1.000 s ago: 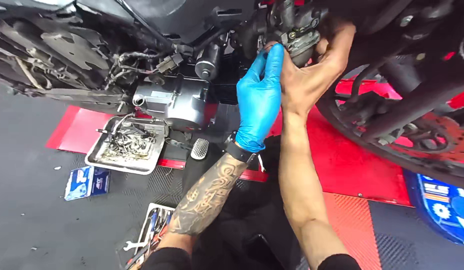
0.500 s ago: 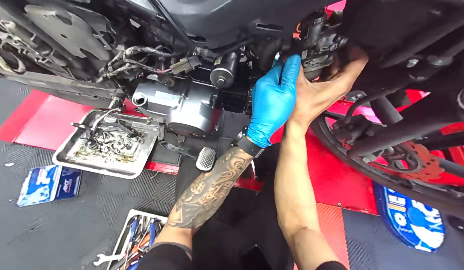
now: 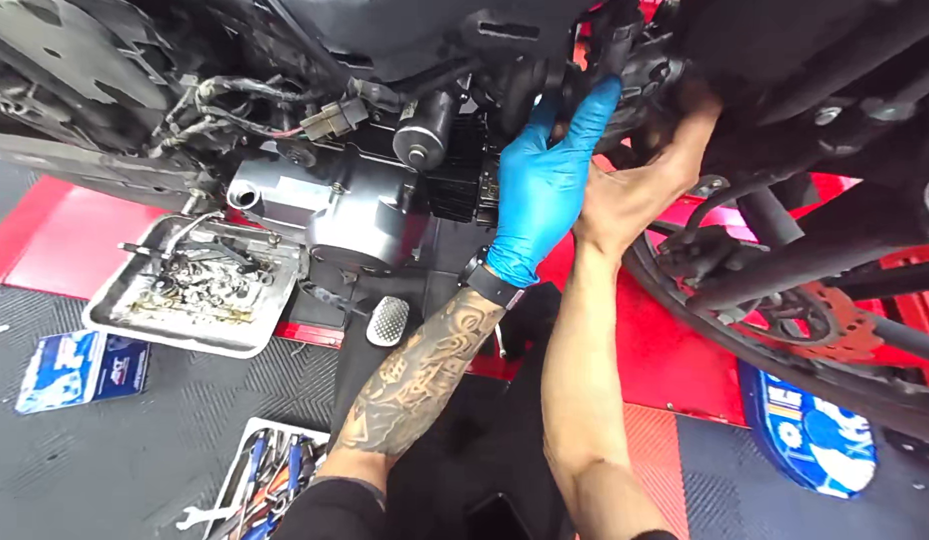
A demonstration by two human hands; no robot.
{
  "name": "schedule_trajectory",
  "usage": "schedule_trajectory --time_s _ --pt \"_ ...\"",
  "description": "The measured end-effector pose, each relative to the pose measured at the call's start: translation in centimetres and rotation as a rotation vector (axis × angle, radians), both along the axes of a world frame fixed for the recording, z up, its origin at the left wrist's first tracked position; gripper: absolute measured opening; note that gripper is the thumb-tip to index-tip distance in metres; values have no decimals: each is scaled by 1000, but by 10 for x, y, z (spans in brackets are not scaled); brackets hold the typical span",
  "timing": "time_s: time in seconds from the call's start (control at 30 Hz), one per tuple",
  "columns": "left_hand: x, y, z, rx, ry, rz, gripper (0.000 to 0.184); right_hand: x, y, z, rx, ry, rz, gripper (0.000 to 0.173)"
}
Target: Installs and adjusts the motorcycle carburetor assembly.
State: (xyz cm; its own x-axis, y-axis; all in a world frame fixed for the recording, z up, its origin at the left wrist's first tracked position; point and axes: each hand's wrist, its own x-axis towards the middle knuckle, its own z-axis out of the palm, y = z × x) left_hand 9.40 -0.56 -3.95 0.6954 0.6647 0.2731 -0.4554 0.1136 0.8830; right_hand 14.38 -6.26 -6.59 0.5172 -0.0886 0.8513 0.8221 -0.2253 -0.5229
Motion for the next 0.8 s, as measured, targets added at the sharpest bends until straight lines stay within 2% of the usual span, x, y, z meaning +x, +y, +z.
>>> schedule_trajectory --time_s 0.07,0.17,0.23,0.3,0.33,0.37,0.43,0.5,0.53,0.6,0.67,0.73,0.8 --pt "9 0 -9 55 14 77 26 0 2 0 12 -5 -18 66" --pt "58 21 -93 384 -354 265 30 -1 6 -3 21 -13 -48 71" --pt "61 28 -105 483 -413 362 32 0 9 -4 32 -30 -95 73" --pt "19 10 -75 405 -226 381 33 2 13 -4 59 -43 -149 76" --pt "-20 -3 -46 251 8 327 32 -1 18 -7 66 -45 -151 80" --pt "-50 -11 -34 158 167 290 34 -8 22 -9 58 -13 -146 82" --pt "-86 -18 -39 49 313 195 33 -37 26 8 -35 173 -126 77" --pt "-110 -15 -50 -189 456 3 42 -60 30 30 -95 343 -111 74" --pt "-120 -12 -50 -320 544 -83 46 -49 32 22 -51 278 -132 76" --pt "-139 -5 -43 -458 632 -221 39 -3 35 -8 118 6 -180 84" --pt "-152 -1 -28 -431 613 -274 41 12 36 -15 176 -43 -165 86" --pt "-160 4 -7 -289 532 -296 50 10 36 -15 196 -14 -134 83" --pt "-158 9 14 -104 426 -295 49 8 36 -14 223 13 -95 81"
